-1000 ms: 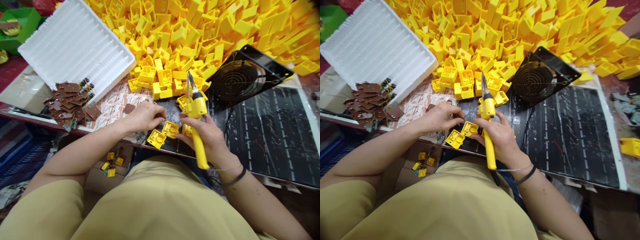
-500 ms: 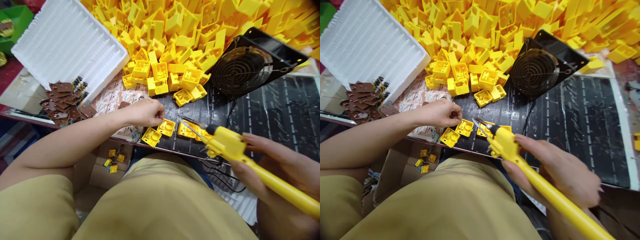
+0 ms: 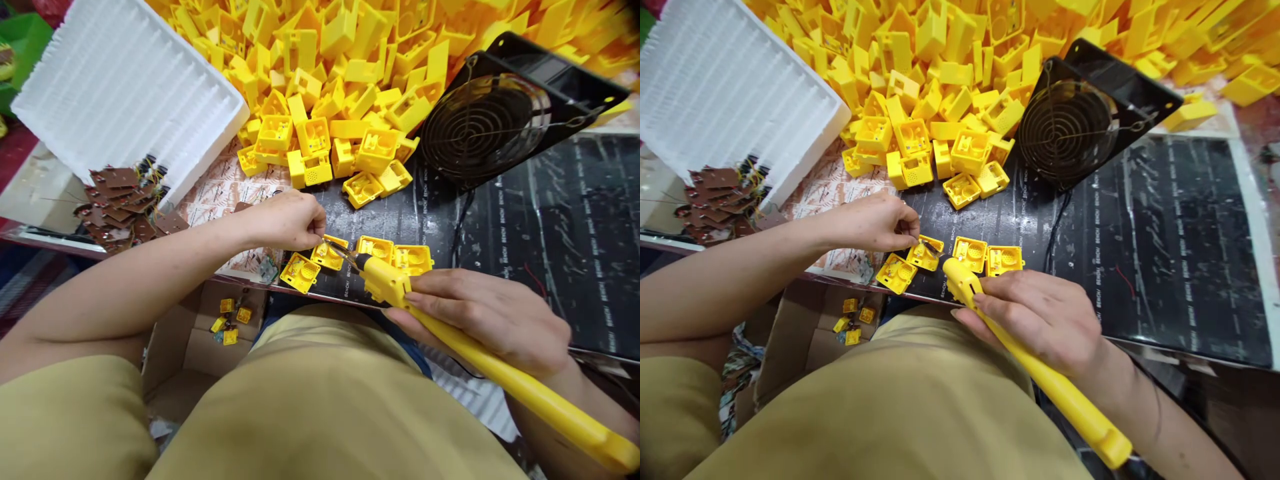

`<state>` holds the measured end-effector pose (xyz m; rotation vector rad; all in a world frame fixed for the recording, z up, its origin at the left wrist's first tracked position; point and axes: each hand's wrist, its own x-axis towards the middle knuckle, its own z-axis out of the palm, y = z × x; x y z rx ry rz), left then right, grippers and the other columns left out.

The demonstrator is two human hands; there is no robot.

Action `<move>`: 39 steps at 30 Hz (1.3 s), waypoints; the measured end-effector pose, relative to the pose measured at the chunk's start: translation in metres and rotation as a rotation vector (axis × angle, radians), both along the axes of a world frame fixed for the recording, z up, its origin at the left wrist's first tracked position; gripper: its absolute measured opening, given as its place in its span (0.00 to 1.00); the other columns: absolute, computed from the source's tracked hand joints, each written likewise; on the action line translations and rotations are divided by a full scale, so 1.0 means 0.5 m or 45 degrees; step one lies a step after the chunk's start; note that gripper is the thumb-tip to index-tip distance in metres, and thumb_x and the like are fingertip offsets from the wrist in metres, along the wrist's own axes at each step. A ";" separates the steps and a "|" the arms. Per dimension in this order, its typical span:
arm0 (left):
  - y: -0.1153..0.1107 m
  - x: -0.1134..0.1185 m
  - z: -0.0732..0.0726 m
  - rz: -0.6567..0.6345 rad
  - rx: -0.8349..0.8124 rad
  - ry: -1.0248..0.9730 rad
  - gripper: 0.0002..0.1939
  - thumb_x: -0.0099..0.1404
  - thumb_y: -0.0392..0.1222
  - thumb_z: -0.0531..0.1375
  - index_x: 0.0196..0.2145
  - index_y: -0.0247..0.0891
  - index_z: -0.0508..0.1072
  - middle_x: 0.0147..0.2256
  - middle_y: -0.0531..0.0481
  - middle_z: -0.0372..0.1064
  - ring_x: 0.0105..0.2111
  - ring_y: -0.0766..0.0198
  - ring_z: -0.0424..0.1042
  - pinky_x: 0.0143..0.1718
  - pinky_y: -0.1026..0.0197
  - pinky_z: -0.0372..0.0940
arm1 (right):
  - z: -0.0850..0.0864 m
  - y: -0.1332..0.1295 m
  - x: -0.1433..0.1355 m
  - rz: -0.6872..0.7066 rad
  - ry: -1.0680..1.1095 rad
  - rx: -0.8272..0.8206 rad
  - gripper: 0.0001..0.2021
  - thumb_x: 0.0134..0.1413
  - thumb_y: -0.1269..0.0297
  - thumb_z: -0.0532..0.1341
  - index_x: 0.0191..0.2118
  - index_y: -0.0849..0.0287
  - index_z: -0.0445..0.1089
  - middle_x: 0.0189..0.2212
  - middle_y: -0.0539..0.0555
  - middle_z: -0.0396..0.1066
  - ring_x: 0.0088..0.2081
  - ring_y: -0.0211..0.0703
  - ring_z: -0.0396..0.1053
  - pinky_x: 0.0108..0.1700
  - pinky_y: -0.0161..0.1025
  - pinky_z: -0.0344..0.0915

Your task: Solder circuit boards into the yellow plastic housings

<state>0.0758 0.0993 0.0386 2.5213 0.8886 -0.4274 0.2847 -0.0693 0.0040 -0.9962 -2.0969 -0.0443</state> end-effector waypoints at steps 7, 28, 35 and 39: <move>0.002 0.002 -0.001 -0.014 0.014 0.020 0.06 0.58 0.36 0.63 0.31 0.37 0.81 0.27 0.52 0.76 0.27 0.65 0.72 0.31 0.64 0.56 | 0.028 -0.020 0.031 -0.042 -0.065 -0.138 0.06 0.60 0.66 0.67 0.39 0.60 0.70 0.32 0.53 0.75 0.35 0.34 0.73 0.43 0.35 0.73; -0.003 0.004 0.002 -0.068 0.156 0.063 0.06 0.59 0.38 0.62 0.30 0.39 0.80 0.28 0.52 0.77 0.29 0.64 0.72 0.29 0.63 0.54 | 0.029 0.009 0.036 0.093 -0.102 -0.153 0.06 0.60 0.67 0.67 0.39 0.57 0.69 0.31 0.51 0.75 0.30 0.35 0.74 0.35 0.31 0.75; -0.004 0.006 0.007 -0.047 0.150 0.090 0.06 0.58 0.37 0.61 0.31 0.39 0.80 0.30 0.51 0.77 0.30 0.63 0.72 0.31 0.62 0.57 | 0.015 -0.027 0.035 -0.191 0.001 -0.382 0.14 0.69 0.54 0.57 0.33 0.55 0.71 0.31 0.53 0.74 0.30 0.34 0.72 0.35 0.35 0.71; -0.006 0.009 0.006 -0.062 0.161 0.086 0.06 0.58 0.37 0.61 0.30 0.39 0.79 0.29 0.51 0.76 0.30 0.63 0.72 0.31 0.63 0.57 | 0.004 -0.022 0.036 -0.169 0.050 -0.340 0.12 0.68 0.56 0.59 0.36 0.55 0.71 0.31 0.53 0.75 0.30 0.34 0.72 0.35 0.33 0.71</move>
